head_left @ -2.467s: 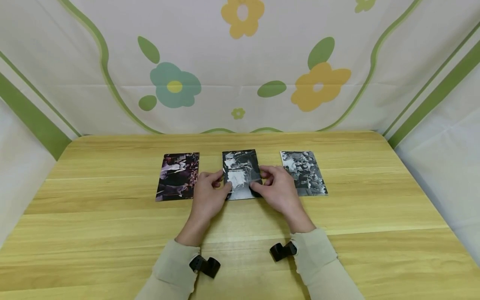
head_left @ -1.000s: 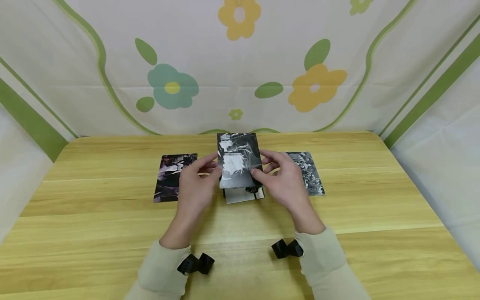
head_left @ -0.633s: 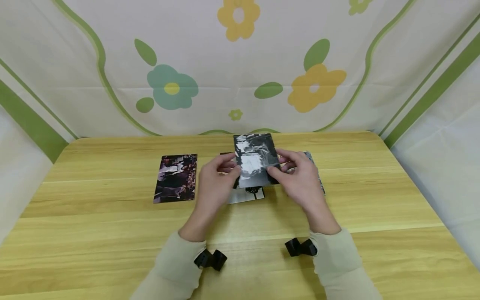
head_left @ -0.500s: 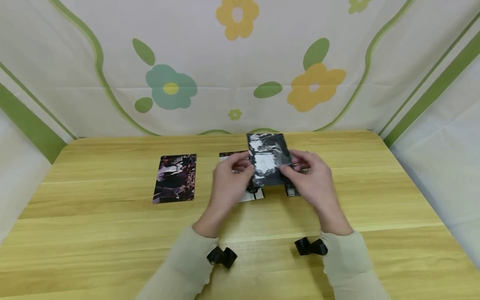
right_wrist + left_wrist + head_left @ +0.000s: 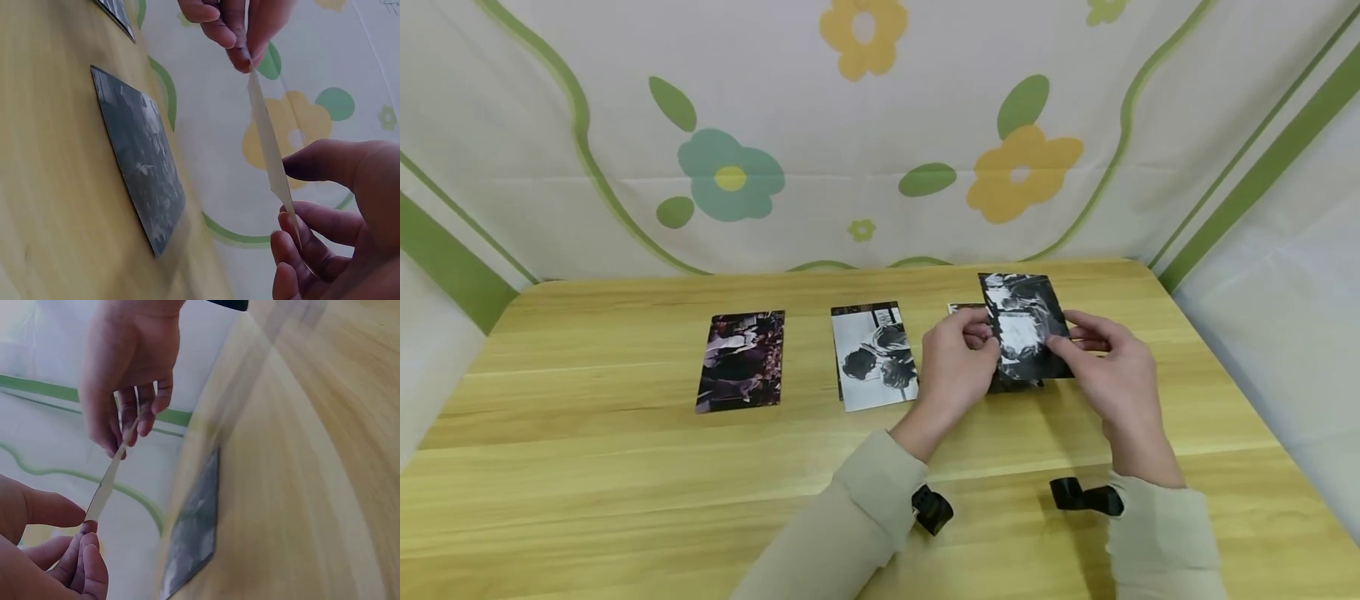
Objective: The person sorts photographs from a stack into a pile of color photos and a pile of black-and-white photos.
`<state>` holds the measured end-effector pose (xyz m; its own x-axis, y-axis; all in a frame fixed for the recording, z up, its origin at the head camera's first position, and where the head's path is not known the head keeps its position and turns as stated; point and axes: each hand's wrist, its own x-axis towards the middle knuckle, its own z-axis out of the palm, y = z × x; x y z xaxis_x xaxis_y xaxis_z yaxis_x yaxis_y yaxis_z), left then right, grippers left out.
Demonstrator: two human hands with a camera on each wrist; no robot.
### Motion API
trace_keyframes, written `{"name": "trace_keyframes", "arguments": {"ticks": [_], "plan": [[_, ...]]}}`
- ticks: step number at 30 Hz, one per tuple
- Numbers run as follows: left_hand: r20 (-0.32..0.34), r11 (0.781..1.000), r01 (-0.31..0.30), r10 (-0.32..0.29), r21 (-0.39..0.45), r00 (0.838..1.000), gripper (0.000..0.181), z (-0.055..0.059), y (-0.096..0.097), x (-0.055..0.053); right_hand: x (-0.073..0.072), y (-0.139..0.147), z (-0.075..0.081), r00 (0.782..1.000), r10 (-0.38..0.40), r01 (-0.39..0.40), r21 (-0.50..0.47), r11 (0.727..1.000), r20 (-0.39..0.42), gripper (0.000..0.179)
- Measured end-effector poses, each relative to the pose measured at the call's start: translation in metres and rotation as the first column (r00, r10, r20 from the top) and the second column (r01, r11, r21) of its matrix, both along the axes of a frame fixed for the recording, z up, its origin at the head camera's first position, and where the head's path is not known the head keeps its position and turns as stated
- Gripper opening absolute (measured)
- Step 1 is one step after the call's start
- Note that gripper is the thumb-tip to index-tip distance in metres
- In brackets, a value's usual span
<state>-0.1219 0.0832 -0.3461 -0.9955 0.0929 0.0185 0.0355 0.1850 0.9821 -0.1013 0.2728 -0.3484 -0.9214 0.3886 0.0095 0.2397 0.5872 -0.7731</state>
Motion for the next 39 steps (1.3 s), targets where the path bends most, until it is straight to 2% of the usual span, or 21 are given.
{"name": "trace_keyframes", "arguments": {"ticks": [6,12,17,20,25,28,34,39], "plan": [[0.038,0.997,-0.025,0.028,-0.072,0.999,0.037,-0.016,-0.002,-0.004,-0.005,-0.003,-0.013,0.998,0.044,-0.045,0.018,0.999,0.05,0.053],[0.047,0.987,0.015,-0.007,-0.161,0.999,0.043,-0.03,-0.007,-0.005,-0.01,-0.005,-0.03,0.991,0.099,-0.104,0.052,0.993,0.086,0.051],[0.034,0.963,0.031,-0.023,-0.266,0.999,0.047,-0.035,-0.009,-0.005,-0.012,-0.005,-0.04,0.984,0.15,-0.158,0.089,0.983,0.095,0.051],[0.051,0.947,0.049,-0.034,-0.319,0.998,0.049,-0.035,-0.008,-0.004,-0.012,-0.005,-0.042,0.983,0.159,-0.169,0.103,0.98,0.095,0.051],[0.088,0.935,0.076,-0.048,-0.348,0.995,0.05,-0.034,-0.007,-0.004,-0.013,-0.005,-0.043,0.983,0.165,-0.175,0.135,0.975,0.083,0.05],[0.093,0.934,0.085,-0.056,-0.346,0.994,0.051,-0.033,-0.008,-0.004,-0.013,-0.005,-0.043,0.983,0.166,-0.175,0.156,0.972,0.073,0.049],[0.105,0.97,0.075,-0.052,-0.231,0.993,0.048,-0.03,-0.017,-0.001,-0.013,-0.008,-0.04,0.991,0.116,-0.122,0.116,0.986,0.06,0.051],[0.079,0.988,0.044,-0.032,-0.147,0.996,0.039,-0.024,-0.035,0.001,-0.012,-0.019,-0.033,0.996,0.092,-0.093,0.077,0.993,0.017,0.051]]}}
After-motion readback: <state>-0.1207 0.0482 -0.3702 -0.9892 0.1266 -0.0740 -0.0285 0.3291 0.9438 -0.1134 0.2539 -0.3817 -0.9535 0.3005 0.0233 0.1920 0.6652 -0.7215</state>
